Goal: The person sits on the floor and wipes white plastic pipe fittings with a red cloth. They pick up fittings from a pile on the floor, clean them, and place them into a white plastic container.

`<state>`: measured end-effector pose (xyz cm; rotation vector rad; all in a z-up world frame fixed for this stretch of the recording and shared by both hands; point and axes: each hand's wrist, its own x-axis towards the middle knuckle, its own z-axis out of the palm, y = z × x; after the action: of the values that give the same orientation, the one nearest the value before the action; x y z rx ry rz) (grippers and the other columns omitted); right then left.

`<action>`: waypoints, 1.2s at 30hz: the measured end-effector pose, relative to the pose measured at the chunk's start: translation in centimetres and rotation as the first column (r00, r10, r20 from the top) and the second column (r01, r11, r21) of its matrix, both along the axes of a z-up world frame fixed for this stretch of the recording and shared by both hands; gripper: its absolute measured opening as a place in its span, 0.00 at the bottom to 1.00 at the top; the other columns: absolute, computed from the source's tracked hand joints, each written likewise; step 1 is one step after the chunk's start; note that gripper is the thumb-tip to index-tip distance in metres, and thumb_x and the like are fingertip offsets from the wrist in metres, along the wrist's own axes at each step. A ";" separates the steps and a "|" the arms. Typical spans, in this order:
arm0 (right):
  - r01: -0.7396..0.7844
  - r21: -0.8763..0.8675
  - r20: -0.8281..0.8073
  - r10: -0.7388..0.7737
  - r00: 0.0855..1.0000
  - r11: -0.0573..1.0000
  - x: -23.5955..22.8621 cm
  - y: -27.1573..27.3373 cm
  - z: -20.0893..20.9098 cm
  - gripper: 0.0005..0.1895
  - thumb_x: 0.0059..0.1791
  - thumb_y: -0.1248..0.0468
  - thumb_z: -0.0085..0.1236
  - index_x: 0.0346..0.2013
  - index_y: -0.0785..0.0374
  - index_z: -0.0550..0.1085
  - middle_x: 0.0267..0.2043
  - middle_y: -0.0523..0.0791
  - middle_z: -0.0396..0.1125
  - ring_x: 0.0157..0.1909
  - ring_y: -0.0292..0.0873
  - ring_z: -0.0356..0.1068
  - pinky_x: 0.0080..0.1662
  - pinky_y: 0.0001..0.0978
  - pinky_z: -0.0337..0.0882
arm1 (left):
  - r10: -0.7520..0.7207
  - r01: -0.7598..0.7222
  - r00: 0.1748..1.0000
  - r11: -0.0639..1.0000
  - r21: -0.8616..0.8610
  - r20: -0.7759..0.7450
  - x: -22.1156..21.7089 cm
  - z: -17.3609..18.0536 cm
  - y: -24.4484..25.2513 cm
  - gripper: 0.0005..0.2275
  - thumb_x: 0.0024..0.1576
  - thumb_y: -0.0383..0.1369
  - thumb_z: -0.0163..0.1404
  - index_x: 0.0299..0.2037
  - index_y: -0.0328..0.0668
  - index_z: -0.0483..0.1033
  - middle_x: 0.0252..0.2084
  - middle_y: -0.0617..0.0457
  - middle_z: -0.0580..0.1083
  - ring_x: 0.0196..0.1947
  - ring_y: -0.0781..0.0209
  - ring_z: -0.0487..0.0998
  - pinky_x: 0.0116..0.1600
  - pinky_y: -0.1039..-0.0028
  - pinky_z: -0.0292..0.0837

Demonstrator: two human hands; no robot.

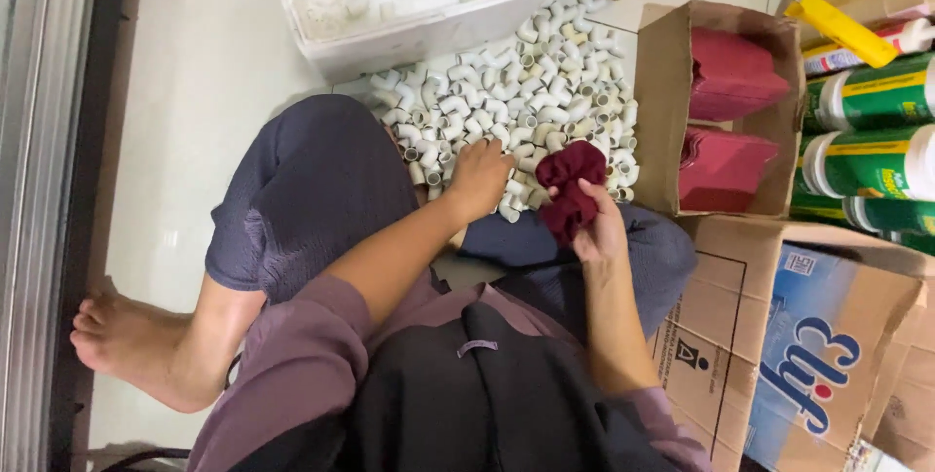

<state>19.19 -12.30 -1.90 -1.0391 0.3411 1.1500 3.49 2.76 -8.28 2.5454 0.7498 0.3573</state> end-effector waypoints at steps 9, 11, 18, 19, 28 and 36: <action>-0.069 -0.200 0.639 0.184 0.747 0.977 -6.8 4.3 8.0 0.25 0.58 0.55 0.50 0.67 0.62 0.62 0.59 0.55 0.64 0.59 0.51 0.66 0.62 0.49 0.64 | 0.471 -0.190 0.876 0.530 -0.826 0.101 0.1 4.4 1.3 0.13 0.57 0.37 0.59 0.46 0.40 0.79 0.38 0.45 0.76 0.30 0.54 0.83 0.35 0.68 0.78; -0.132 -0.278 0.809 0.307 0.502 0.951 -8.2 4.8 8.5 0.27 0.60 0.54 0.42 0.66 0.73 0.59 0.62 0.65 0.57 0.65 0.64 0.57 0.66 0.57 0.54 | 0.555 -0.129 0.825 0.364 -0.922 0.104 -0.4 7.0 0.7 0.14 0.58 0.37 0.59 0.48 0.35 0.78 0.39 0.43 0.77 0.35 0.54 0.83 0.38 0.71 0.79; -0.156 -0.354 0.935 0.348 -0.063 0.922 -9.8 6.7 7.9 0.19 0.62 0.59 0.38 0.58 0.68 0.71 0.53 0.56 0.63 0.59 0.63 0.66 0.61 0.51 0.65 | 0.724 0.053 0.669 0.183 -0.982 0.171 -3.4 13.7 -1.4 0.13 0.63 0.35 0.54 0.52 0.33 0.78 0.42 0.52 0.76 0.43 0.66 0.75 0.47 0.77 0.76; -0.159 -0.354 0.935 0.349 -0.064 0.921 -9.7 7.0 8.4 0.19 0.62 0.59 0.38 0.58 0.68 0.71 0.53 0.56 0.63 0.59 0.63 0.66 0.61 0.51 0.65 | 0.726 0.052 0.666 0.182 -0.982 0.170 -3.8 12.9 -1.4 0.13 0.63 0.35 0.54 0.52 0.33 0.78 0.42 0.52 0.76 0.43 0.66 0.75 0.47 0.77 0.76; -0.414 -0.035 0.326 0.402 0.856 0.910 -6.3 5.5 10.7 0.17 0.51 0.64 0.61 0.52 0.70 0.76 0.39 0.58 0.75 0.35 0.54 0.80 0.31 0.49 0.80 | 0.327 0.107 0.778 0.772 -0.626 0.537 -4.8 11.7 -0.2 0.11 0.64 0.36 0.54 0.52 0.40 0.79 0.43 0.49 0.70 0.47 0.51 0.75 0.57 0.66 0.67; -0.155 -0.131 0.539 0.202 0.818 0.979 -8.7 6.0 9.9 0.07 0.53 0.65 0.58 0.39 0.68 0.74 0.25 0.50 0.70 0.23 0.40 0.72 0.24 0.27 0.72 | 0.324 0.189 0.724 0.756 -0.627 0.609 -4.5 11.6 -0.3 0.14 0.51 0.36 0.67 0.43 0.43 0.82 0.34 0.53 0.71 0.39 0.58 0.78 0.55 0.70 0.67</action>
<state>10.50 -6.31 7.95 -1.4474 -0.1776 0.9501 -1.01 2.42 3.30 1.5167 0.5324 0.8478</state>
